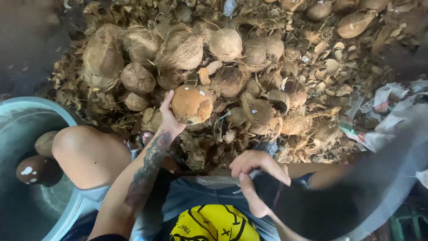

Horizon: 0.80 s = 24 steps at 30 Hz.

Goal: The person is sitting and using a knife to scrape the remaining fibers and husks off of coconuts, then placing the cleaned coconuts into a large metal basin.

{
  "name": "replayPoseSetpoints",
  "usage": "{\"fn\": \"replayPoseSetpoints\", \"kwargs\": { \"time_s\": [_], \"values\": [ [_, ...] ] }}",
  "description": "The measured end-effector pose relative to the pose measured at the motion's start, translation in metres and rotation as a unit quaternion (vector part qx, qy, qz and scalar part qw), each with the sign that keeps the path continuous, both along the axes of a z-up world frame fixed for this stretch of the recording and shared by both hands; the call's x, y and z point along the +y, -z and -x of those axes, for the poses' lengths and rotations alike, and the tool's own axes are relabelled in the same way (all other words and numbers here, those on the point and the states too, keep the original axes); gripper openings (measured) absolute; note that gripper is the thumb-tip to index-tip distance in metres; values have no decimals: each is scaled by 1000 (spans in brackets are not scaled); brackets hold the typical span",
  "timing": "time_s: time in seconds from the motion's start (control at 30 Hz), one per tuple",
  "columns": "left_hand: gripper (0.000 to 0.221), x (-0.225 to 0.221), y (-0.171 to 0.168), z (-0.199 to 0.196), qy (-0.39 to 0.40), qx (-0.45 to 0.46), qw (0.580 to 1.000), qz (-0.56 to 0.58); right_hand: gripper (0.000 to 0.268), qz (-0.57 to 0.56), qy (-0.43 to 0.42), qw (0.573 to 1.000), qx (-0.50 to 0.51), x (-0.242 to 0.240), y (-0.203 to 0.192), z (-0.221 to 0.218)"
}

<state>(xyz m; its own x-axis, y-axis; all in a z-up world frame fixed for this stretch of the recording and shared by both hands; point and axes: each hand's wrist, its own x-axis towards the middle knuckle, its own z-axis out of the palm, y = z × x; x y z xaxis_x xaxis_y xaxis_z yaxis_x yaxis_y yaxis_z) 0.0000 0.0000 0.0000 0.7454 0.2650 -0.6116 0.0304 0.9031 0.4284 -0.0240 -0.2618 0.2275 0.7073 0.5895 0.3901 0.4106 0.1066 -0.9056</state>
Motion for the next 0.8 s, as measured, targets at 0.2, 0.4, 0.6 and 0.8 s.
{"fn": "replayPoseSetpoints", "kwargs": {
  "time_s": [0.2, 0.4, 0.6, 0.8],
  "values": [
    [104, -3, -48, -10, 90, -337, 930, -116, 4, -112, -25, 992, 58, -11, 10, -8],
    [71, -16, 6, -6, 50, 88, 993, -53, 22, -48, -57, 989, -124, -31, 10, -12],
    [55, -9, 26, 5, 21, -94, 992, -75, 12, 255, 93, 794, 544, -17, 238, -10],
    [58, -5, 18, 0, 2, -88, 996, 16, 11, 222, 71, 898, 372, -13, 135, -23]
  ]
}}
